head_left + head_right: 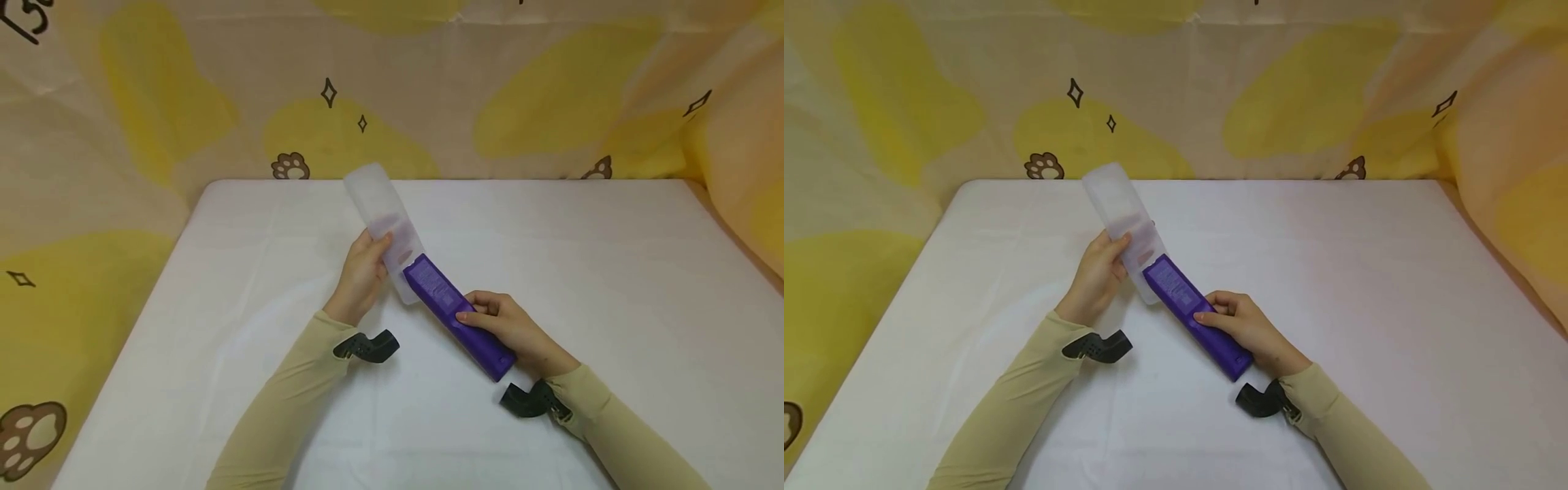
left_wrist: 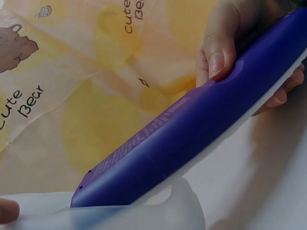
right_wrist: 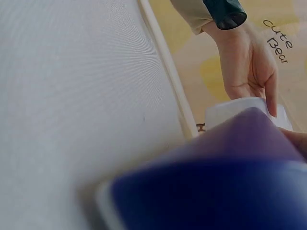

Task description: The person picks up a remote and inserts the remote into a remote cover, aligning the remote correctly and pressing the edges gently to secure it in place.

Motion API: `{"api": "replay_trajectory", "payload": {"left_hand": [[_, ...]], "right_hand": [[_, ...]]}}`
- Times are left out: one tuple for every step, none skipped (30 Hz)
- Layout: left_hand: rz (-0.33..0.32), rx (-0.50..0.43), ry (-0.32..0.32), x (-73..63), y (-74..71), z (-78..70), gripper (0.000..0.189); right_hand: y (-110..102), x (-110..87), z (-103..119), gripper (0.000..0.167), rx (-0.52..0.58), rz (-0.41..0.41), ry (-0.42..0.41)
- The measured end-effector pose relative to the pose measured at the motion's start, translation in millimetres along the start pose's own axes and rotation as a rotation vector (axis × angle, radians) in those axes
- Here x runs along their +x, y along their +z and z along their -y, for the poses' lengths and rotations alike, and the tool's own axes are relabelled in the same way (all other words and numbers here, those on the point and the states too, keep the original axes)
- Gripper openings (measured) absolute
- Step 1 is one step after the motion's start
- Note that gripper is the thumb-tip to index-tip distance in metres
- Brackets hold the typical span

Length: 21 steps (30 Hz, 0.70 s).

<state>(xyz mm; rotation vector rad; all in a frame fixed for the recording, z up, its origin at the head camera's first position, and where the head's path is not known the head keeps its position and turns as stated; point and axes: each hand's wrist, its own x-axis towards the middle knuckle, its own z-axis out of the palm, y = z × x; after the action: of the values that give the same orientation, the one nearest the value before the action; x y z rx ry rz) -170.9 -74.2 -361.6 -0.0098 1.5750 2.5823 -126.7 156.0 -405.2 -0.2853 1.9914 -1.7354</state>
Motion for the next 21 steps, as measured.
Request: {"api": "replay_trajectory", "payload": {"left_hand": [[0.007, 0.005, 0.000, -0.1, 0.2, -0.2, 0.041], [0.014, 0.011, -0.002, -0.2, 0.3, -0.2, 0.042], [0.020, 0.015, -0.004, -0.2, 0.4, -0.2, 0.042], [0.027, 0.019, -0.005, -0.2, 0.5, -0.2, 0.042], [0.034, 0.021, -0.005, -0.1, 0.5, -0.1, 0.042], [0.043, 0.018, -0.005, 0.2, 0.5, 0.2, 0.042], [0.050, 0.013, -0.007, 0.4, 0.3, 0.4, 0.042], [0.060, 0.005, -0.006, 0.7, 0.2, 0.7, 0.042], [0.072, -0.001, -0.003, 0.5, 0.0, 0.8, 0.043], [0.081, -0.005, -0.001, 0.3, -0.2, 0.9, 0.043], [0.089, -0.007, 0.003, 0.0, -0.4, 0.9, 0.043], [0.097, -0.011, 0.007, -0.5, -0.5, 0.9, 0.043], [0.102, -0.012, 0.012, -1.1, -0.7, 1.0, 0.043], [0.101, -0.013, 0.016, -1.7, -0.6, 1.1, 0.043], [0.099, -0.015, 0.017, -2.5, -0.6, 1.3, 0.043], [0.095, -0.021, 0.017, -2.8, -0.5, 1.9, 0.042], [0.093, -0.028, 0.016, -3.1, -0.4, 2.7, 0.042], [0.093, -0.038, 0.015, -3.4, -0.1, 3.4, 0.041], [0.091, -0.045, 0.014, -3.6, 0.2, 4.4, 0.041], [0.090, -0.055, 0.014, -3.7, 0.6, 5.5, 0.041], [0.090, -0.061, 0.014, -3.8, 0.8, 6.6, 0.041]], "right_hand": [[-0.2, -0.1, 0.1, 0.019, -0.009, 0.003, -0.003], [-0.4, -0.1, 0.3, 0.018, -0.017, 0.006, -0.007], [-0.5, -0.2, 0.5, 0.017, -0.024, 0.009, -0.010], [-0.7, -0.2, 0.7, 0.017, -0.028, 0.014, -0.011], [-0.7, -0.3, 0.9, 0.016, -0.032, 0.019, -0.012], [-0.8, -0.3, 1.0, 0.016, -0.033, 0.023, -0.011], [-0.9, -0.4, 1.0, 0.016, -0.032, 0.027, -0.008], [-0.9, -0.4, 0.9, 0.016, -0.029, 0.032, -0.007], [-0.9, -0.4, 0.8, 0.016, -0.025, 0.037, -0.007], [-1.0, -0.4, 0.4, 0.016, -0.021, 0.040, -0.006], [-1.1, -0.3, 0.0, 0.015, -0.019, 0.043, -0.005], [-1.3, -0.2, -0.3, 0.015, -0.014, 0.046, -0.003], [-1.4, -0.2, -0.7, 0.014, -0.011, 0.048, -0.003], [-1.5, 0.0, -1.0, 0.014, -0.008, 0.051, -0.005], [-1.6, 0.0, -1.2, 0.013, -0.005, 0.054, -0.005], [-1.6, 0.0, -1.4, 0.013, -0.002, 0.055, -0.004], [-1.6, 0.0, -1.5, 0.013, 0.000, 0.057, -0.004], [-1.7, -0.1, -1.5, 0.012, 0.004, 0.058, -0.005], [-1.7, -0.2, -1.6, 0.012, 0.006, 0.059, -0.006], [-1.7, -0.4, -1.7, 0.012, 0.007, 0.059, -0.004], [-1.6, -0.7, -1.7, 0.013, 0.011, 0.058, -0.002]]}}
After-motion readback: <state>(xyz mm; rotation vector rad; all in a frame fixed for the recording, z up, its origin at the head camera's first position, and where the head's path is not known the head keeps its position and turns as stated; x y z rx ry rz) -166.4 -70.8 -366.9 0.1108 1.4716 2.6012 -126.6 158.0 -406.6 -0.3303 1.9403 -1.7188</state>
